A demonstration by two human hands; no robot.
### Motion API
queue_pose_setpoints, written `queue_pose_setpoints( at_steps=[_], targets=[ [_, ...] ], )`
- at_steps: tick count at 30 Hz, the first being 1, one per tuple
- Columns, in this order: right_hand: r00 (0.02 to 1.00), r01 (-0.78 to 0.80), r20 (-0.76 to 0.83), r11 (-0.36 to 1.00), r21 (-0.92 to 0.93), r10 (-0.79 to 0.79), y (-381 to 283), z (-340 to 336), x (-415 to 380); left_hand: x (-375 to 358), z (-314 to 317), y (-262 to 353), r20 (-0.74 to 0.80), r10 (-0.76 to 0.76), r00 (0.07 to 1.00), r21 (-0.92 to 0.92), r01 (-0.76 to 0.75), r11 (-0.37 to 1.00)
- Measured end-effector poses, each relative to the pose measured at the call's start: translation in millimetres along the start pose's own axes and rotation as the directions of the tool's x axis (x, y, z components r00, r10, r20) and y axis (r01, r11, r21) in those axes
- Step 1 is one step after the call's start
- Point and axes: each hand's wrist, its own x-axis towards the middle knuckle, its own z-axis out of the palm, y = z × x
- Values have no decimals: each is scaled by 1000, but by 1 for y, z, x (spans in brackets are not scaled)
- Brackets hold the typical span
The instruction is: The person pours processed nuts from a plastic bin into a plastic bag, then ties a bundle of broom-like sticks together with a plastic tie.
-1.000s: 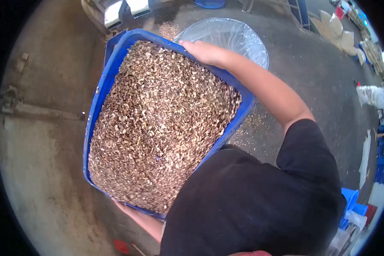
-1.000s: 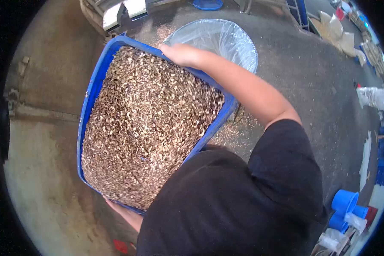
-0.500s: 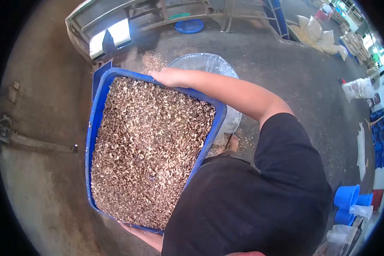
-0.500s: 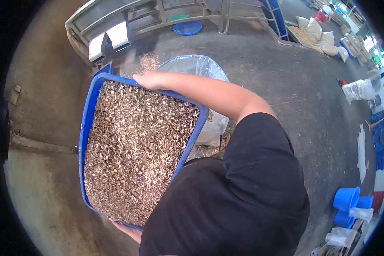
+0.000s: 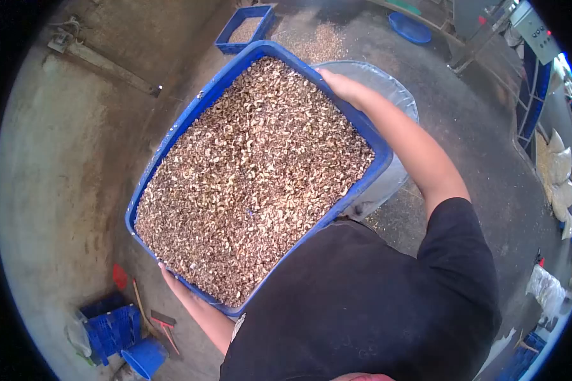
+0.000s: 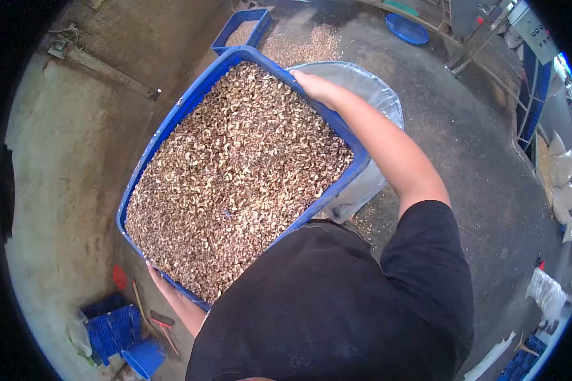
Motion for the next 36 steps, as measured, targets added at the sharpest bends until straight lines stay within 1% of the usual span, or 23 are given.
queue_pose_setpoints(
  at_steps=[2,5,6,7,10,11,12,13,14,15,17,19,20,21,23,24,25,28,29,31,32,34,36],
  targets=[
    [995,86,33,975,205,-94,17,7,5,-11,12,14,-27,-46,999,53,48,997],
    [990,38,120,961,273,-73,33,5,16,-20,11,16,-53,-15,998,135,22,991],
    [992,127,11,984,129,-129,47,5,32,-16,-2,17,-32,23,999,156,-18,988],
    [991,133,-24,984,115,-131,42,3,29,-9,-8,14,-4,60,998,159,-59,985],
    [997,15,-74,997,-76,-20,32,7,12,-9,-30,19,84,124,989,135,-135,982],
    [996,36,-84,996,-76,-42,34,11,8,-11,-38,20,85,163,983,167,-175,970],
    [994,-6,-105,994,-110,-6,34,17,3,-10,-38,21,26,294,956,293,-288,912],
    [992,-59,-122,985,-164,39,35,15,4,-14,-32,19,8,284,959,287,-274,918],
    [987,14,-153,974,-227,-50,51,14,24,-21,-27,20,61,209,976,204,-217,955],
    [992,1,-120,970,-243,-31,54,12,31,-28,-14,27,101,137,985,135,-150,979],
    [984,46,-159,971,-235,-85,64,15,36,-25,-12,25,55,177,983,125,-183,975],
    [994,36,-101,998,-60,-42,61,19,24,-8,-51,22,3,295,955,250,-287,925],
    [995,19,-94,999,-28,-22,71,16,35,-17,-40,25,37,286,958,270,-285,920],
    [997,22,-77,999,-46,-26,80,14,47,-19,-41,26,14,290,957,260,-284,923],
    [965,144,-198,978,-152,-173,98,11,66,-14,-50,26,125,305,944,283,-329,901],
    [961,172,-189,972,-158,-201,82,18,44,-4,-71,24,41,382,923,361,-370,856],
    [971,146,-163,973,-180,-176,82,18,44,-15,-58,26,56,326,944,327,-326,887],
    [990,39,-131,998,-56,-46,71,22,40,-33,-28,29,-15,354,935,262,-338,904],
    [992,30,-121,998,-60,-37,76,23,49,-33,-30,34,-48,363,931,330,-328,885],
    [967,146,-184,976,-160,-175,81,25,57,-30,-38,39,-81,361,929,386,-305,871],
    [970,144,-174,977,-158,-171,88,23,62,-32,-39,41,-76,390,918,421,-325,847],
    [985,55,-166,998,-20,-57,85,34,58,-45,-12,38,-88,468,879,457,-382,803],
    [996,55,-74,997,44,-52,123,24,90,-55,-16,42,-98,483,870,503,-376,778]
  ],
)
